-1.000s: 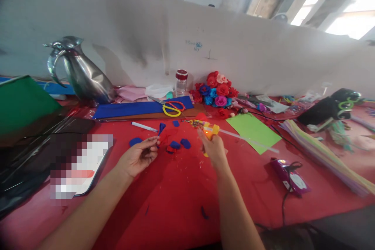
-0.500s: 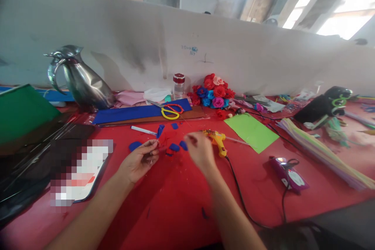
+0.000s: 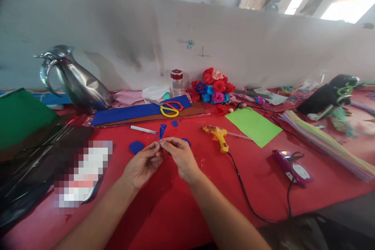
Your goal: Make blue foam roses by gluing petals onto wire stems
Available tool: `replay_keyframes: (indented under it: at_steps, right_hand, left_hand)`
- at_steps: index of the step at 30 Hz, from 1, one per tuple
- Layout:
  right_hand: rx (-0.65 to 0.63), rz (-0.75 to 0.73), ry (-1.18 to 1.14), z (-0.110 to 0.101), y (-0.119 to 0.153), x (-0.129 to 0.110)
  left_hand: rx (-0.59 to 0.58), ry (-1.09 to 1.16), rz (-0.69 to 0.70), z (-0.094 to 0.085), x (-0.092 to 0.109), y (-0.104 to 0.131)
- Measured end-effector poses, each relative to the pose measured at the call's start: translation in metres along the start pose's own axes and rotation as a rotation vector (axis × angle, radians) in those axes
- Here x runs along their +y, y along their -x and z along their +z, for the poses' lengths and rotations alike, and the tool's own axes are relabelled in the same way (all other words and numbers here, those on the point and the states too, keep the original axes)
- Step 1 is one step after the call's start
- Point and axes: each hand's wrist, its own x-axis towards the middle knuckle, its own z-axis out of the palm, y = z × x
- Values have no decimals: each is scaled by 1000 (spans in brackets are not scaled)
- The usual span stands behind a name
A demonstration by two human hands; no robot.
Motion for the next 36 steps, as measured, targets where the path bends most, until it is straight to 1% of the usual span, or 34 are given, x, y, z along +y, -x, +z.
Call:
replay_keyframes:
  at_steps: [5, 8, 11, 13, 16, 21, 27, 33, 36]
  right_hand:
    - [-22, 18, -62, 0, 3, -4]
    - [-25, 2, -60, -1, 4, -5]
    - [-83, 8, -24, -1, 6, -5]
    - [-120, 13, 1, 1, 7, -5]
    - [-132, -1, 23, 3, 9, -4]
    - [-104, -32, 85, 4, 9, -4]
    - [-36, -92, 208, 5, 9, -3]
    - [-3, -224, 395, 5, 10, 2]
    - [36, -320, 507, 5, 12, 7]
  left_hand:
    - [-24, -80, 20, -1, 2, 4]
    - [19, -155, 97, -3, 7, 4]
    - [59, -214, 187, -3, 11, 3]
    - [64, -244, 222, -2, 13, 4]
    - [68, -271, 248, 0, 15, 6]
    - [78, -313, 244, 1, 15, 7]
    - [137, -371, 262, 2, 12, 8]
    - [199, -455, 331, 5, 10, 10]
    - [186, -473, 356, 6, 7, 10]
